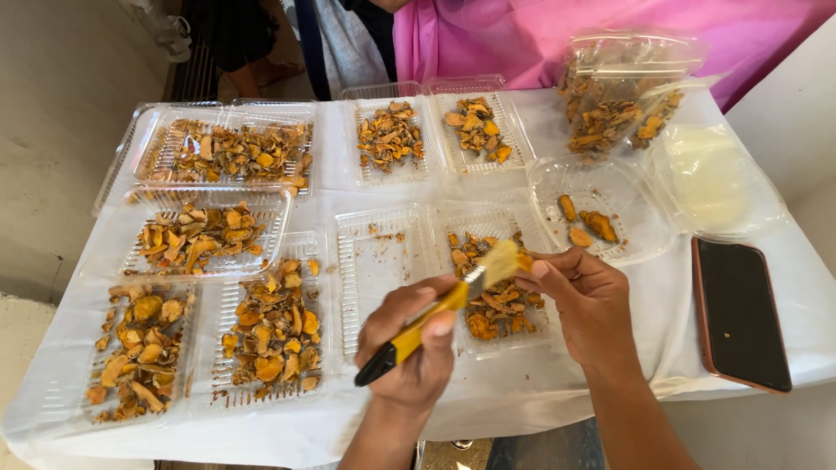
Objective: Cleaning dried turmeric or ginger slices with a brush and packaging them into small plastic bags.
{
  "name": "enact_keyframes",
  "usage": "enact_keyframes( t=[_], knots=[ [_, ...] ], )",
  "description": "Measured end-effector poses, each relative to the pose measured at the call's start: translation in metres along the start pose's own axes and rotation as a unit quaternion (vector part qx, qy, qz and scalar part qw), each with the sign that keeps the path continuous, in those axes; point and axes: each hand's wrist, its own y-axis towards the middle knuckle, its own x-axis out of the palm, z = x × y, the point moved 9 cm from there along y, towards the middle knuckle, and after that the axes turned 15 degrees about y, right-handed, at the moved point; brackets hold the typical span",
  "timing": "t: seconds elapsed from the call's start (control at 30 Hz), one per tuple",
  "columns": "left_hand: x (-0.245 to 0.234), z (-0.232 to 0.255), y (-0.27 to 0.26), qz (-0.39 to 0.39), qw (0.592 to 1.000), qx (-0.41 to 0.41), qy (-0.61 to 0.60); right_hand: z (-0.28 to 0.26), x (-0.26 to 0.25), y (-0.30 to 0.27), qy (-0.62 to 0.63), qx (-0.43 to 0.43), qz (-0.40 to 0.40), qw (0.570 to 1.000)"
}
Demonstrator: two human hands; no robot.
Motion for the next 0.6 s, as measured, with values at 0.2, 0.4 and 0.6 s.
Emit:
enact_keyframes(
  t=[0.2, 0.4, 0.6],
  knots=[
    [-0.003, -0.027, -0.002, 0.007, 0.995, -0.076, 0.058, -0.008, 0.006, -0.005, -0.068, -0.011, -0.012, 0.998],
    [0.001, -0.023, -0.006, -0.020, 0.988, -0.095, 0.118, -0.017, 0.006, -0.010, -0.106, -0.024, 0.001, 0.994],
    [-0.027, -0.018, 0.007, 0.041, 0.981, -0.150, 0.118, -0.039, 0.014, -0.018, -0.179, -0.083, -0.034, 0.980]
  ],
)
